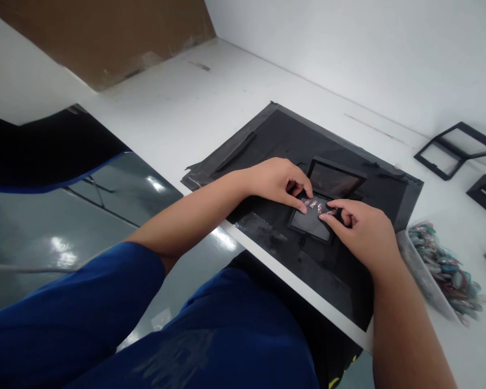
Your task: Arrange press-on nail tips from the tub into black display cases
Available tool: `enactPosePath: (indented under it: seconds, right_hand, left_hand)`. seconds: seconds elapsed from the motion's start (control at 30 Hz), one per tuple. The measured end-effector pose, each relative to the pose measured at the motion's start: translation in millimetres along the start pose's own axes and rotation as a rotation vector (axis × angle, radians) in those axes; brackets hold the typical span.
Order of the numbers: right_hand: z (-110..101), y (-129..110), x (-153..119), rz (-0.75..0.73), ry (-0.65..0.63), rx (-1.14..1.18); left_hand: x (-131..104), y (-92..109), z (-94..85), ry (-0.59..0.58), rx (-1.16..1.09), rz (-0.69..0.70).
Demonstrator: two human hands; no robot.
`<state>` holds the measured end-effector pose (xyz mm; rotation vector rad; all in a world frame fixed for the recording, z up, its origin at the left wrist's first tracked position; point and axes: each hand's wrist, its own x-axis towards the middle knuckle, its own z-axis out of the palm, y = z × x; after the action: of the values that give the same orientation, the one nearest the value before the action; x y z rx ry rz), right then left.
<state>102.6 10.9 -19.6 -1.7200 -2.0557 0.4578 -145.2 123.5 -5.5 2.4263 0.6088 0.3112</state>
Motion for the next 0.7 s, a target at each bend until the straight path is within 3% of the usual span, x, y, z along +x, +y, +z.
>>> enactPosePath:
  seconds: [0.3, 0.7]
  right_hand:
    - [-13.5, 5.1, -1.7, -0.014, -0.052, 0.113]
    - [6.8, -1.7, 0.8, 0.001, 0.032, 0.129]
  left_hand:
    - [-1.8, 0.9, -2.9, -0.024, -0.003, 0.023]
    - [-2.2, 2.5, -2.6, -0.017, 0.001, 0.002]
